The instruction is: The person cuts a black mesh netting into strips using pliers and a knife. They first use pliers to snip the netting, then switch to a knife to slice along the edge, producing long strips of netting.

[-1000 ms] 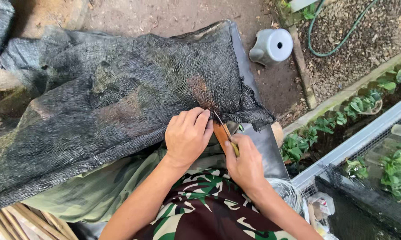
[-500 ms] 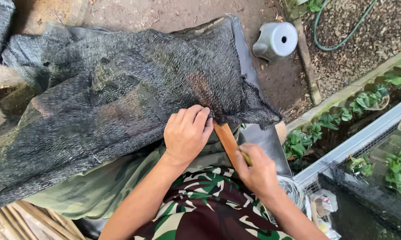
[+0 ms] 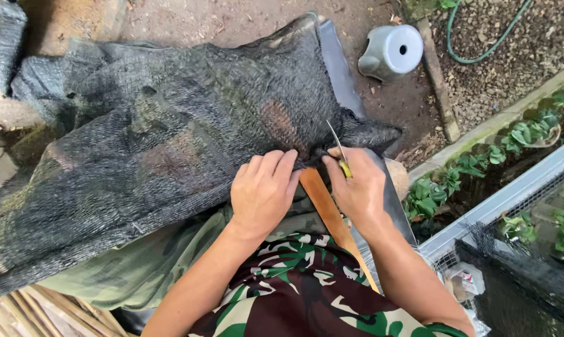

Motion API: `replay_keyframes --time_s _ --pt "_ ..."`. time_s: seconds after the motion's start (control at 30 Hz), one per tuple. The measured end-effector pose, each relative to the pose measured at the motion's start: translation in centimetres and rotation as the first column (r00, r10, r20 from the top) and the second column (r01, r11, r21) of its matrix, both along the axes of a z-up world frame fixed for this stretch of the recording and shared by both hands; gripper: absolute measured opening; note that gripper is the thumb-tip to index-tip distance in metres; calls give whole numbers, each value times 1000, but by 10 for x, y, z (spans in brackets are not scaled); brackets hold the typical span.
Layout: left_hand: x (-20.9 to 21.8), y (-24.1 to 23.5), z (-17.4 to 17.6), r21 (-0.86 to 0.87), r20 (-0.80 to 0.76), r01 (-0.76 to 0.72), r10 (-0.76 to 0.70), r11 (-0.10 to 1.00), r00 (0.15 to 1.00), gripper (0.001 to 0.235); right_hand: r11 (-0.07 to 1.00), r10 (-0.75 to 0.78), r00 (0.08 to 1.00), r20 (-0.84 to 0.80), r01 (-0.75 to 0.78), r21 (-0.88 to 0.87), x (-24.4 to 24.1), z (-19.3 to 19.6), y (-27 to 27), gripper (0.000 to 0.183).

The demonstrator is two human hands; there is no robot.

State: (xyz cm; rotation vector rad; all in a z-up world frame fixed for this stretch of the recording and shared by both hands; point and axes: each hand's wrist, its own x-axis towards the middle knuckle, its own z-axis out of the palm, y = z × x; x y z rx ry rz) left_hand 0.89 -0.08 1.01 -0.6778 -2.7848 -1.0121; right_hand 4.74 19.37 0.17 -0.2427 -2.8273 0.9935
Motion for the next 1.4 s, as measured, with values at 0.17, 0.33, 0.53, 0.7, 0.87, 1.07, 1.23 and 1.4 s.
replay_keyframes --time_s 0.17,0.33,0.53,0.7,0.87,1.07,1.23,1.4 --pt "-9 0 6 3 6 -9 9 1000 1000 38 947 -25 951 307 121 -298 37 16 13 35" --pt "-13 0 18 46 0 -13 13 999 1000 39 988 64 921 384 -5 -152 73 27 6 41" --pt "-10 -1 25 97 -7 -11 12 995 1000 36 1000 29 927 375 -28 -6 68 18 -16 34" --pt "-12 -1 30 110 1 -23 23 994 1000 38 999 40 962 272 -43 3 42 16 -31 22" --pt "-14 -1 34 131 55 -23 16 991 998 47 995 34 997 67 -28 -101 35 12 -37 19" --pt "-33 -7 55 101 372 20 -57 995 926 66 984 -6 1000 19 9 -178 33 4 -41 18" --pt "-67 -18 54 220 673 131 -247 967 697 62 972 -40 999 -31 31 -235 27 2 -48 21" --pt "-76 -16 41 318 674 138 -326 938 663 40 957 -54 997 -48 38 -286 15 -3 -53 20"
